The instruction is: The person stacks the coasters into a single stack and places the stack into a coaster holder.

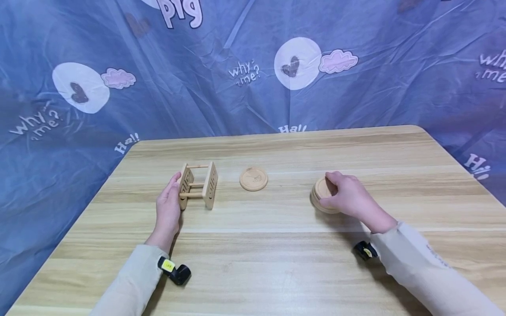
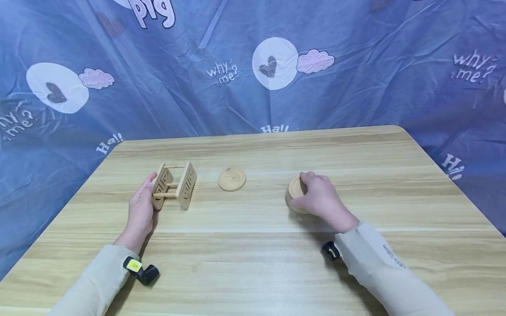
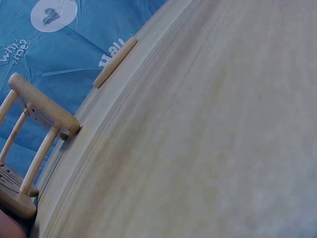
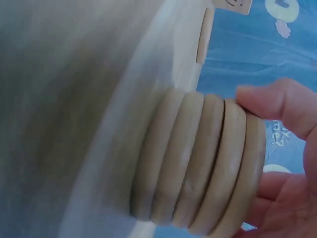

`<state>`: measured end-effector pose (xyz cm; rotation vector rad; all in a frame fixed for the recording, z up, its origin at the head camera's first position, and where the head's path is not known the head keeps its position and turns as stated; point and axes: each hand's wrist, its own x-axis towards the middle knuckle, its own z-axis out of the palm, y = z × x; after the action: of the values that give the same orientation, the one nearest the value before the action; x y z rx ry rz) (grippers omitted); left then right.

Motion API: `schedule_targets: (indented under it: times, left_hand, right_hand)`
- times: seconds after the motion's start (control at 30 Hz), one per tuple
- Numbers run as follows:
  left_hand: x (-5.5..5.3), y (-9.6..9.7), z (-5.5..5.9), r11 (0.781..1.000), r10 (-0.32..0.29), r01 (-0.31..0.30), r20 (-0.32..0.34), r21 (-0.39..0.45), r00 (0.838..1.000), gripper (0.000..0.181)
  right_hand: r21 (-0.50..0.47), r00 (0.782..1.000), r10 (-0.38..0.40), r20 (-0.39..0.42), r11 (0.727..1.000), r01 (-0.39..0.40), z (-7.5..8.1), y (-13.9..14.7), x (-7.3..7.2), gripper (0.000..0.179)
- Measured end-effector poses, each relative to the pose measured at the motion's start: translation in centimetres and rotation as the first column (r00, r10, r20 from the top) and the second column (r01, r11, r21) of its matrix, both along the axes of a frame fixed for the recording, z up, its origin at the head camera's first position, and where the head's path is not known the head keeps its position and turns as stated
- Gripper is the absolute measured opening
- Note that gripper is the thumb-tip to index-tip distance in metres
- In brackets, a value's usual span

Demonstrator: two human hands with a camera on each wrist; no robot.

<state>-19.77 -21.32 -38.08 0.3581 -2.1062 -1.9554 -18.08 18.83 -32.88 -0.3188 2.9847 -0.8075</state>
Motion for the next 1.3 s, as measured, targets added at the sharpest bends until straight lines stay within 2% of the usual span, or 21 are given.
schedule_targets:
  times: [0.07, 0.17, 0.23, 0.43, 0.77, 0.9, 1.13, 1.3]
  left_hand:
    - [0.0, 0.0, -0.1, 1.0, 0.006, -0.006, 0.002, 0.006, 1.0, 0.04]
    - [0.0, -0.1, -0.2, 1.0, 0.011, -0.011, 0.004, 0.011, 1.0, 0.04]
    - [0.0, -0.1, -0.2, 1.0, 0.01, -0.01, -0.004, 0.016, 1.0, 0.041]
    - [0.1, -0.3, -0.2, 1.0, 0.014, -0.014, -0.008, 0.006, 1.0, 0.04]
    - [0.0, -0.3, -0.2, 1.0, 0.014, -0.014, 0.009, -0.007, 1.0, 0.039]
    - [-0.1, -0.2, -0.1, 1.0, 0.02, -0.02, 0.014, -0.019, 1.0, 0.039]
    - [-0.3, -0.2, 0.0, 0.999, 0.024, -0.024, 0.008, -0.025, 1.0, 0.039]
    - [-0.3, -0.2, 0.0, 1.0, 0.023, -0.023, 0.002, -0.021, 1.0, 0.039]
  right_hand:
    - [0.026, 1.0, 0.02, 0.013, 0.999, -0.021, 0.0, 0.0, 0.1, 0.059]
    - [0.033, 0.998, 0.028, 0.048, 0.999, -0.03, -0.1, 0.0, 0.3, 0.092]
    - [0.023, 0.997, 0.022, 0.067, 0.999, -0.023, -0.2, -0.1, 0.3, 0.1]
    - [-0.005, 0.999, 0.02, 0.05, 1.0, -0.02, 0.3, -1.0, -0.2, 0.103]
    - [-0.055, 0.993, 0.067, 0.093, 0.997, -0.062, 1.5, -4.0, -1.1, 0.107]
    - [-0.108, 0.991, 0.084, 0.101, 0.991, -0.073, 1.6, -4.6, -1.4, 0.107]
    - [-0.224, 0.982, 0.105, 0.158, 0.972, -0.068, 1.7, -6.0, -1.8, 0.104]
    - [-0.233, 0.975, 0.1, 0.198, 0.971, -0.052, 1.5, -7.1, -2.4, 0.102]
